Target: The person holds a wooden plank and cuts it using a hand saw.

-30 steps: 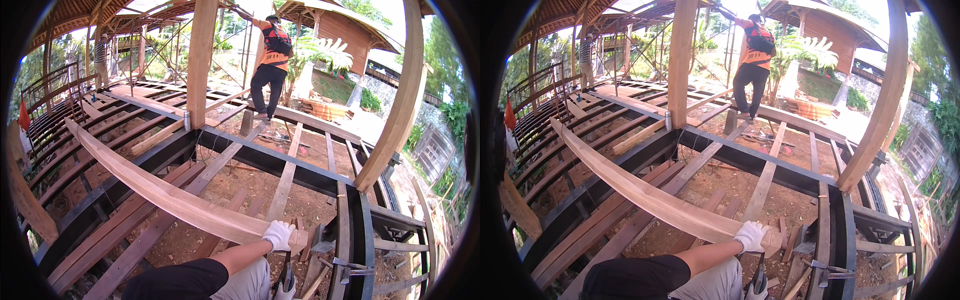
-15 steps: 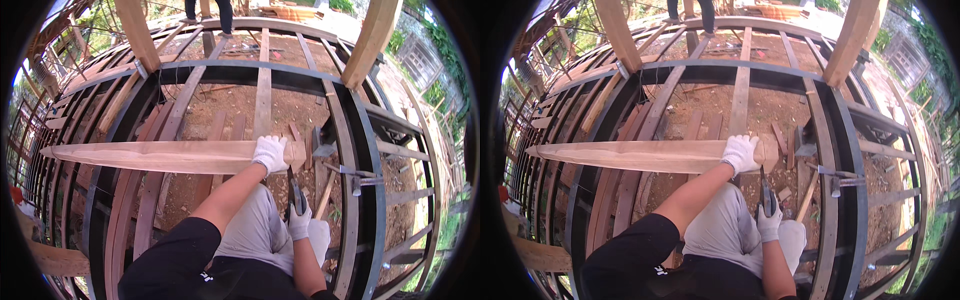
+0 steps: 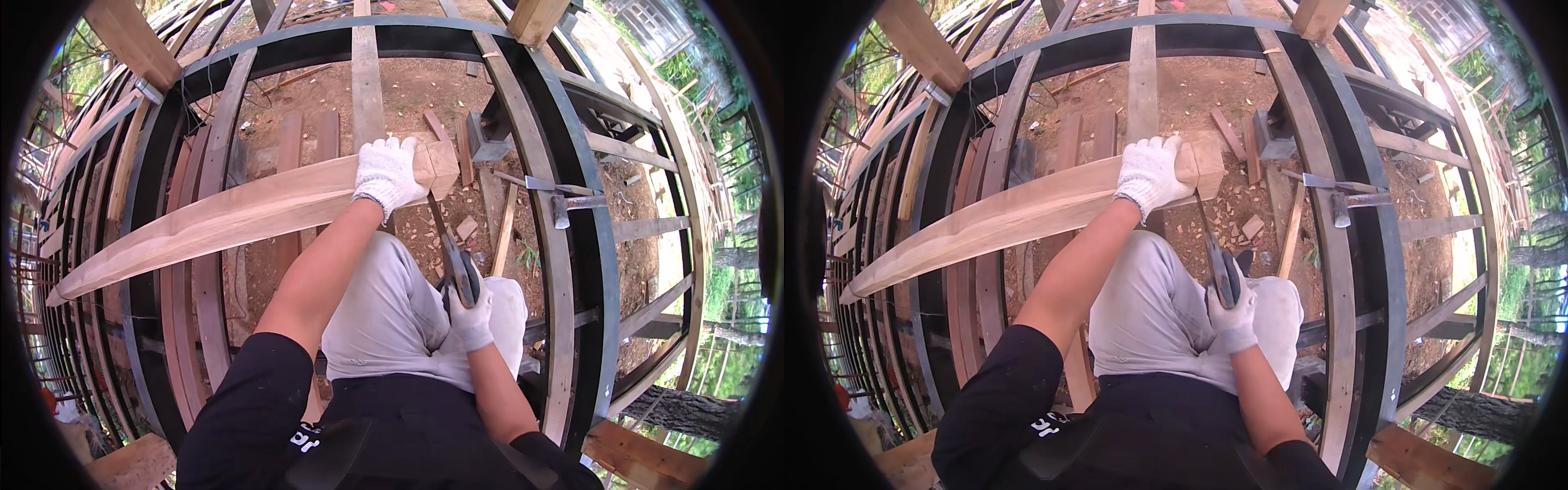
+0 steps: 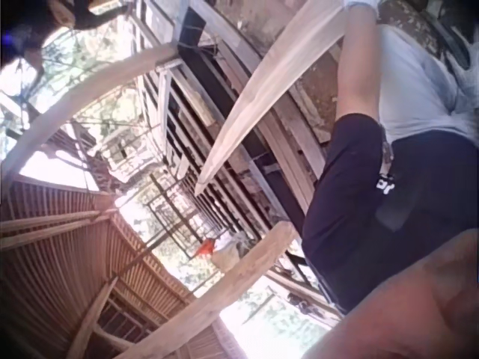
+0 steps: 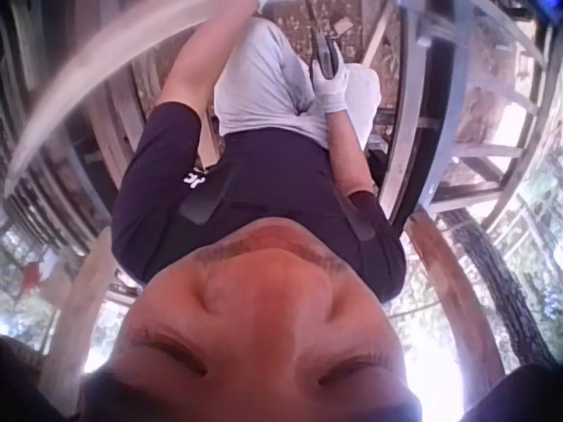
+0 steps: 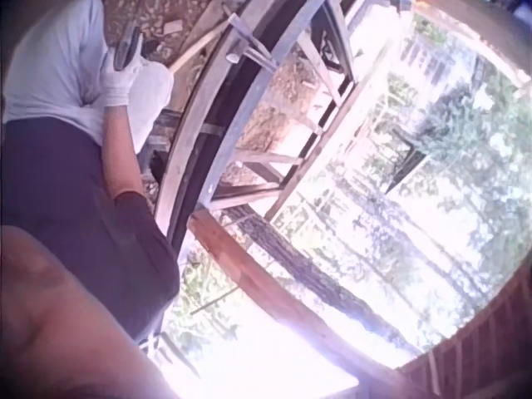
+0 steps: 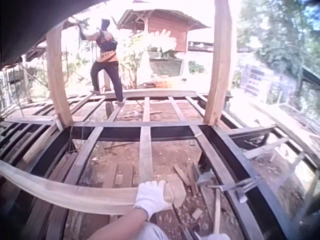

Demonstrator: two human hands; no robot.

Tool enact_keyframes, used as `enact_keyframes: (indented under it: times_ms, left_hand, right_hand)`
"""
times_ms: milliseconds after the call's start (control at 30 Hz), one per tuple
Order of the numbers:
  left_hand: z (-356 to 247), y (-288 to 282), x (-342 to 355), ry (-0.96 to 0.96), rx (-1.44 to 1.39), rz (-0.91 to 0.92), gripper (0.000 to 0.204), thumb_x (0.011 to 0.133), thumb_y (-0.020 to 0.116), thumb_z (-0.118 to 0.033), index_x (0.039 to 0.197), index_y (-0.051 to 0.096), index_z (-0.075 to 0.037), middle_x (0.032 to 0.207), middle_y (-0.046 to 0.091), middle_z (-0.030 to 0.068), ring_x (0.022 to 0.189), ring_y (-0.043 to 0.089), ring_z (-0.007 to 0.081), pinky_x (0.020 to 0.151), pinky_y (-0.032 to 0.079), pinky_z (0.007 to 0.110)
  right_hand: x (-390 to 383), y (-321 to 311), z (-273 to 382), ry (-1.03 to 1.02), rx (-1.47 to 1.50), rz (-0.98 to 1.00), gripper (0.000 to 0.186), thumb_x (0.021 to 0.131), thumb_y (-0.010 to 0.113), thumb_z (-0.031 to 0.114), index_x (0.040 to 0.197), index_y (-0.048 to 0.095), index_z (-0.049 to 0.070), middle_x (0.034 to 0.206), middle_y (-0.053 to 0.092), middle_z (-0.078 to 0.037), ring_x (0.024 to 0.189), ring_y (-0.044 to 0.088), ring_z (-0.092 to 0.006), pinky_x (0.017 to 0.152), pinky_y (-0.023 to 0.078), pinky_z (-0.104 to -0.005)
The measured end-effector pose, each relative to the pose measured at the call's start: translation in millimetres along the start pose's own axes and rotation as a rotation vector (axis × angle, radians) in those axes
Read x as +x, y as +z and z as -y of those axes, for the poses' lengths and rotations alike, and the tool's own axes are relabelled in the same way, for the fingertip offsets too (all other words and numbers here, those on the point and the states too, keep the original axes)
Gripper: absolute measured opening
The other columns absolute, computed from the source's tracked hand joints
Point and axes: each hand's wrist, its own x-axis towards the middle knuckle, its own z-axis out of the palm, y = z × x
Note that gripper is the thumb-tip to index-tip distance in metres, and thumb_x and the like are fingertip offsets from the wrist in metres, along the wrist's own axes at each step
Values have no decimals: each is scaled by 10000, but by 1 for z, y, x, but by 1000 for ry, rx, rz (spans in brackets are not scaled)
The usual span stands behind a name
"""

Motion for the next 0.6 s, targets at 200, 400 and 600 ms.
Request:
enact_keyframes:
  times_ms: [200,400,600]
  left_hand:
    - [7,4,-2,27,-40,-41,823,630,797,-514,1325,609,-114,1144,678,158,1088,648,329,953,504,443]
    - [13,-7,-3,14,7,-52,811,637,816,-519,1311,597,-126,1113,672,154,1070,647,327,923,501,450]
    - [-18,5,4,66,-25,-129,797,618,821,-511,1276,601,-118,1057,663,131,1032,643,316,920,490,440]
  right_hand:
    - [63,42,-27,121,245,38,600,850,739,121,1406,550,-1,1218,694,-190,1108,693,-282,957,534,-375]
    - [-75,-48,14,23,115,89,639,826,621,17,1451,500,-33,1279,688,-200,1222,661,-313,1070,479,-397]
    - [51,29,-24,-26,98,-113,573,854,743,166,1367,572,-26,1176,711,-229,1045,723,-313,911,554,-380]
